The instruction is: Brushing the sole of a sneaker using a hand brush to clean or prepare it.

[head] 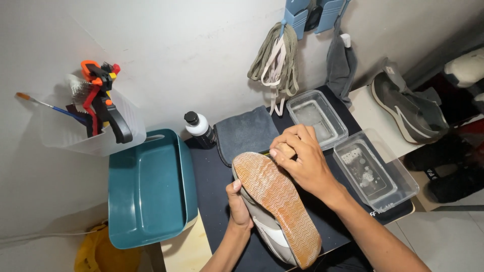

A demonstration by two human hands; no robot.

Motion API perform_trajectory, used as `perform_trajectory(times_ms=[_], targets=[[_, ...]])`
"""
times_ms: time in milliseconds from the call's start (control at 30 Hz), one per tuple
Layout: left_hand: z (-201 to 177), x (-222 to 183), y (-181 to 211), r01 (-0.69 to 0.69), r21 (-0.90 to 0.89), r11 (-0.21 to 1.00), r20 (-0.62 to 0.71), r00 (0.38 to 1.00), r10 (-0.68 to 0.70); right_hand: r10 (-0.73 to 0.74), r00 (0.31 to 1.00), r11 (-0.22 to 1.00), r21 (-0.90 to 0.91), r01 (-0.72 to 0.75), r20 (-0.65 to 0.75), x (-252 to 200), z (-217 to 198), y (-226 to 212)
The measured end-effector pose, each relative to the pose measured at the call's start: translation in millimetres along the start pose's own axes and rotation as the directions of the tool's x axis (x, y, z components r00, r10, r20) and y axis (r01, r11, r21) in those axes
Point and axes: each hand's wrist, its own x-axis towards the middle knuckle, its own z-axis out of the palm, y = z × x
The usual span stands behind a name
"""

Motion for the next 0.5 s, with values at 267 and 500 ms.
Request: perform_trajectory(times_ms=[267,500], targets=[[-30.6,-2.8,-24.0,-0.088,-0.035,0.996,0.277,0.956,0.094,-0.485,0.872,0.865,0.187,0.466,0.069,-21.8,7.4,-41.3],[-69.6,0.7,-41.8,0.028,0.114,0.993,0.112,0.993,-0.041,-0.052,0.996,0.994,0.097,0.044,0.079,2.7,-6.1,-24.8]])
